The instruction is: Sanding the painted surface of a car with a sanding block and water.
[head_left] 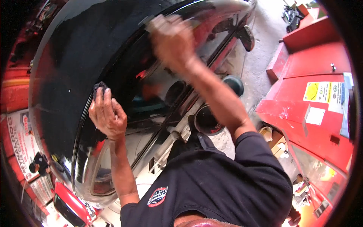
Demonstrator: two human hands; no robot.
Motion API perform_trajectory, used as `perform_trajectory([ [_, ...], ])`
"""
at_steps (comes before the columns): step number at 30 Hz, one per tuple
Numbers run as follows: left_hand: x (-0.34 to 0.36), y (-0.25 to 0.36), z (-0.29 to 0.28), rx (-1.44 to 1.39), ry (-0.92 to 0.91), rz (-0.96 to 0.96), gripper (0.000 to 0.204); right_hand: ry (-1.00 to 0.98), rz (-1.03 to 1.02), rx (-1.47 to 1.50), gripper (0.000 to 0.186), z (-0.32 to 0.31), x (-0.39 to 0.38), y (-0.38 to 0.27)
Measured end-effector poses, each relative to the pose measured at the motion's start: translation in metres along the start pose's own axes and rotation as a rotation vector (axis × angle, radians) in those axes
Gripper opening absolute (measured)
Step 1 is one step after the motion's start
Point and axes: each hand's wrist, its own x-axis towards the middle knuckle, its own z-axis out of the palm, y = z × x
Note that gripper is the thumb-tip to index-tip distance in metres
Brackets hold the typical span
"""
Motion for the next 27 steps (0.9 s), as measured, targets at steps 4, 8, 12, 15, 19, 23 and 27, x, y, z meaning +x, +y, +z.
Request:
perform_trajectory([
  [4,-0.007,-0.004,-0.005,-0.028,-0.027,-0.014,0.032,0.280,-0.214,0.443,0.032,-0.028,-0.032,-0.022],
  [8,0.002,0.004,-0.002,-0.037,-0.006,-0.010,0.032,0.106,0.071,0.023,0.029,0.013,0.037,0.117],
  [12,0.002,0.002,0.000,-0.031,-0.005,0.026,0.032,0.112,0.178,-0.175,0.028,0.029,0.052,0.131],
  [15,-0.008,-0.004,-0.003,-0.001,-0.043,-0.012,0.032,0.158,-0.045,0.190,0.036,-0.008,-0.008,0.001],
  [19,-0.004,-0.005,-0.009,-0.008,-0.044,0.005,0.032,0.330,-0.287,0.385,0.030,-0.006,-0.011,0.017],
  [23,0.002,0.001,-0.002,-0.025,-0.011,0.009,0.031,0.327,0.053,0.315,0.030,0.007,0.054,0.132],
  [27,0.003,0.000,-0.004,-0.002,-0.018,0.007,0.031,0.194,-0.098,-0.060,0.019,0.012,0.021,0.049],
])
